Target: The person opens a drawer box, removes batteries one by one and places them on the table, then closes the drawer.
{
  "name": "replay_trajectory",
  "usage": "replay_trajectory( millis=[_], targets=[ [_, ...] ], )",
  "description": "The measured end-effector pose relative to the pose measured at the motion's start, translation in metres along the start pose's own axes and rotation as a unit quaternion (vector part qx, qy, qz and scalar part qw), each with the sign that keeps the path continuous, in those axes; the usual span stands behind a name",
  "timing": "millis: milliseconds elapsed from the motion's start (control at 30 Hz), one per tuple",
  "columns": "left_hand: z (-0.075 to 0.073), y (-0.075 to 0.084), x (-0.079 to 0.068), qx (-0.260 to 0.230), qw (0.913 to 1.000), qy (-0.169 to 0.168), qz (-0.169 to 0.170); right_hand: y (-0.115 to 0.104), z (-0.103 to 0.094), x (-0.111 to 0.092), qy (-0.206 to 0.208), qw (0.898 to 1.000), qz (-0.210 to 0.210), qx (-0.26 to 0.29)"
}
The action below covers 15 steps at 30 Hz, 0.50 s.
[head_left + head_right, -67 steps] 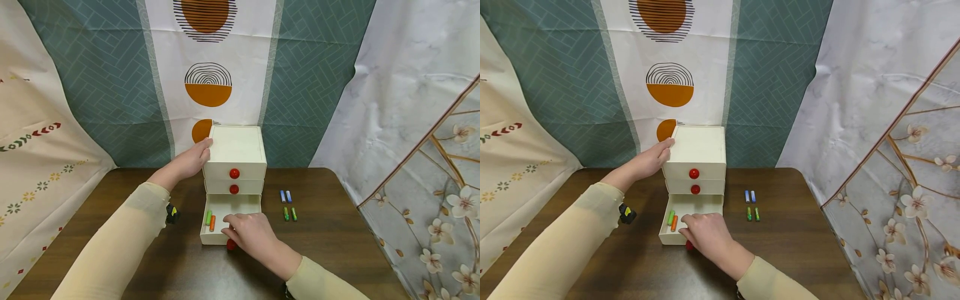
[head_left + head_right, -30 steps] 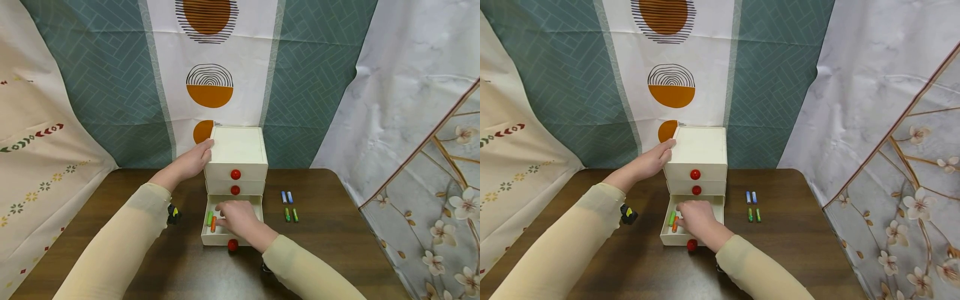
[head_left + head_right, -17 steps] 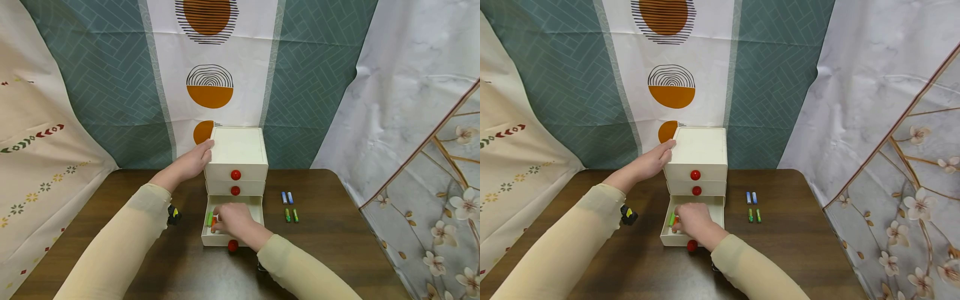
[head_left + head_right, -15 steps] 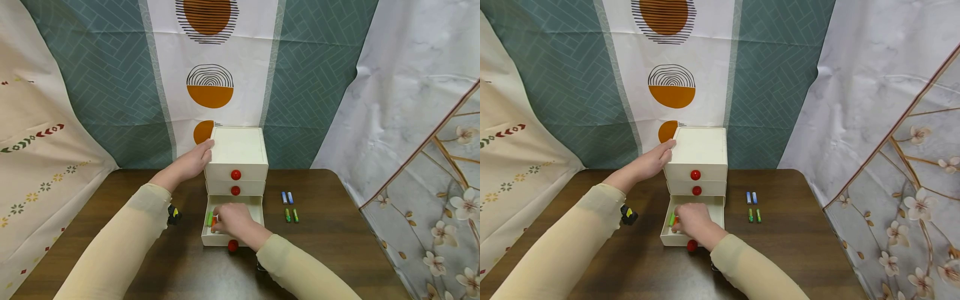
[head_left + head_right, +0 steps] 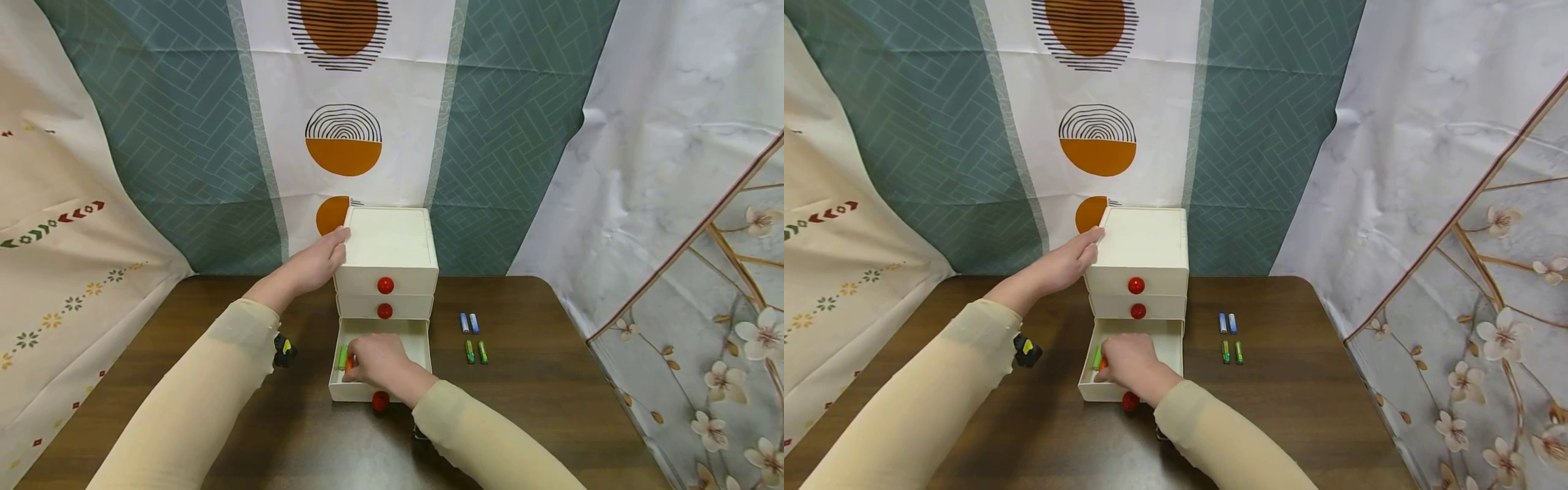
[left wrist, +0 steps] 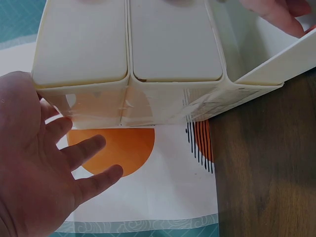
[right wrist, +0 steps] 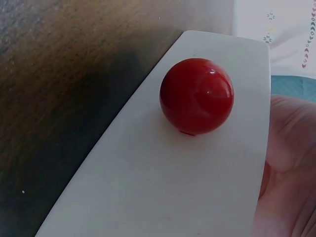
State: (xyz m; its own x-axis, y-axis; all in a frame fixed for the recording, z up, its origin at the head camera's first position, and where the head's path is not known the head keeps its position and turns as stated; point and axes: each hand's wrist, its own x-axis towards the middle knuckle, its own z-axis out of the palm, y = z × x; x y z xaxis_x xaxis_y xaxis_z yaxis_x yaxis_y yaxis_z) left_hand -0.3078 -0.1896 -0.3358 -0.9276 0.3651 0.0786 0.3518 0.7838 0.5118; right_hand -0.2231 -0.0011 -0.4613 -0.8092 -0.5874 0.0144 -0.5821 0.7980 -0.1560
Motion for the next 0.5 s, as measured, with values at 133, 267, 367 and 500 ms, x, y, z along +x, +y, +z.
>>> replay_trajectory(
  millis=[133, 267, 367, 500],
  targets=[
    [0.0001, 0.0002, -0.0002, -0.002, 1.0000, -0.002, -0.002, -0.0009, -0.0001, 0.0014, -0.002, 1.000, 0.001, -0.010],
    [0.0001, 0.0004, -0.0005, -0.006, 1.0000, -0.003, -0.005, -0.0014, -0.0006, 0.0027, -0.003, 1.000, 0.003, -0.018],
    [0.0004, 0.0005, -0.0004, -0.003, 1.0000, -0.002, -0.003, -0.0016, -0.0004, 0.0039, -0.003, 1.000, 0.009, -0.020],
    [0.0001, 0.0002, 0.0002, 0.001, 1.0000, -0.003, -0.002, -0.0016, 0.0005, 0.0059, -0.002, 1.000, 0.015, -0.024]
  ],
)
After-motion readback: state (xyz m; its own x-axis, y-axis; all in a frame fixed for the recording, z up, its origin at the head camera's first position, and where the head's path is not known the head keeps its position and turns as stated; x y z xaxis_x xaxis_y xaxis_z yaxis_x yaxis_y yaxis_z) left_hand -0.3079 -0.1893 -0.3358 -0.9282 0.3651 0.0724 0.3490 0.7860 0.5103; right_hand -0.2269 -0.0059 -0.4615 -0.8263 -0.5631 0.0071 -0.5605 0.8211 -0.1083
